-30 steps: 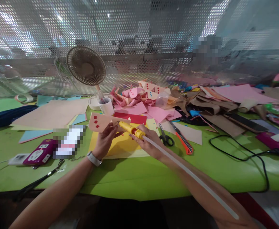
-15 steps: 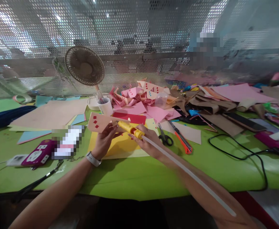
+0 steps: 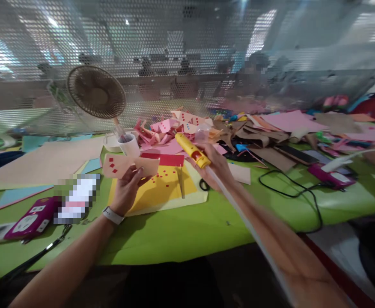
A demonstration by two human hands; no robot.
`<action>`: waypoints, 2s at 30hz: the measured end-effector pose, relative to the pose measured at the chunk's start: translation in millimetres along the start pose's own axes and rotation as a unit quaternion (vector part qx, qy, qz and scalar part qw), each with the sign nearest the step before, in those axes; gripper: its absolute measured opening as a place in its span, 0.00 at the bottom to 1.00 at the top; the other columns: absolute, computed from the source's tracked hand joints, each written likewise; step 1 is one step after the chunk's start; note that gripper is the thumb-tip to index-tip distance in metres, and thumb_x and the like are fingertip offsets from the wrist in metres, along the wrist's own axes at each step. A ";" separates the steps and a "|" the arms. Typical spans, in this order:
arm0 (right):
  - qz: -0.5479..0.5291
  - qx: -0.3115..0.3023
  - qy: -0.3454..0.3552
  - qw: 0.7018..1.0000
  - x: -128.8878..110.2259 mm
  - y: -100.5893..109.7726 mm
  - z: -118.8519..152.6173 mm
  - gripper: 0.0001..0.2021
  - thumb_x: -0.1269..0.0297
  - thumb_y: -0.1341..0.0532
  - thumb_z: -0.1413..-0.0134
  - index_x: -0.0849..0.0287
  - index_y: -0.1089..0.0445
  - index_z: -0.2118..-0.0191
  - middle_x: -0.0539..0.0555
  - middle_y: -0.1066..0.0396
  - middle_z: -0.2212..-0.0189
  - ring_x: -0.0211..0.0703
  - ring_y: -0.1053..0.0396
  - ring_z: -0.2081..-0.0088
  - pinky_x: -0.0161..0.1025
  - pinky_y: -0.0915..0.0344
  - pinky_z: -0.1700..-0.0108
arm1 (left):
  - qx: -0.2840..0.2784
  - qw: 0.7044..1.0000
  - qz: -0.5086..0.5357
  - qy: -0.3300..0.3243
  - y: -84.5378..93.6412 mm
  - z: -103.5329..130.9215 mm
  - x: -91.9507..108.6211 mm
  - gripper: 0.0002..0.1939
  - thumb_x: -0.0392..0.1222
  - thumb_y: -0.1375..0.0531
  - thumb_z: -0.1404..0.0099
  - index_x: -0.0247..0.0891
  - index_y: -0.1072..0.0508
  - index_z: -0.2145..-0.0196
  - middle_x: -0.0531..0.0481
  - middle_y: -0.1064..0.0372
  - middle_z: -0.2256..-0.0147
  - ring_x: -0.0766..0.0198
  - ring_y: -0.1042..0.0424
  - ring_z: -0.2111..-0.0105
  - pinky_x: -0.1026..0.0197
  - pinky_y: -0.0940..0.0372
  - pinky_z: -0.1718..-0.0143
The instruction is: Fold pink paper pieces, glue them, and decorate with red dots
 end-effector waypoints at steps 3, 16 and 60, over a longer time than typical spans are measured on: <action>0.020 -0.046 -0.035 0.998 59.8 16.8 2.0 0.23 0.52 0.36 0.47 0.53 0.37 0.48 0.59 0.28 0.53 0.54 0.27 0.56 0.48 0.30 0.55 | 0.027 1.000 0.008 -0.009 7.0 -2.6 1.5 0.16 0.47 0.30 0.46 0.37 0.28 0.64 0.50 0.27 0.61 0.59 0.25 0.59 0.50 0.26 0.54; 0.088 -0.260 -0.144 0.951 245.0 27.7 53.4 0.30 0.62 0.27 0.65 0.59 0.29 0.50 0.61 0.24 0.60 0.55 0.25 0.61 0.48 0.29 0.60 | 0.054 0.998 -0.026 -0.003 12.6 -8.2 3.6 0.16 0.48 0.30 0.48 0.38 0.28 0.65 0.50 0.27 0.61 0.61 0.25 0.60 0.51 0.27 0.51; -0.155 -0.089 -0.098 0.979 35.7 -54.9 6.0 0.08 0.58 0.40 0.48 0.57 0.34 0.65 0.52 0.27 0.71 0.40 0.29 0.73 0.37 0.32 0.69 | 0.046 0.997 0.055 -0.031 24.8 -20.3 1.9 0.17 0.48 0.30 0.48 0.38 0.27 0.64 0.48 0.26 0.61 0.63 0.25 0.62 0.57 0.26 0.57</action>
Point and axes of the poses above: each hand's wrist, its own z-axis away from the middle knuckle, its own y-axis out of the back of the hand, x = y × z, the point moved 10 cm from there along -z, towards the middle knuckle
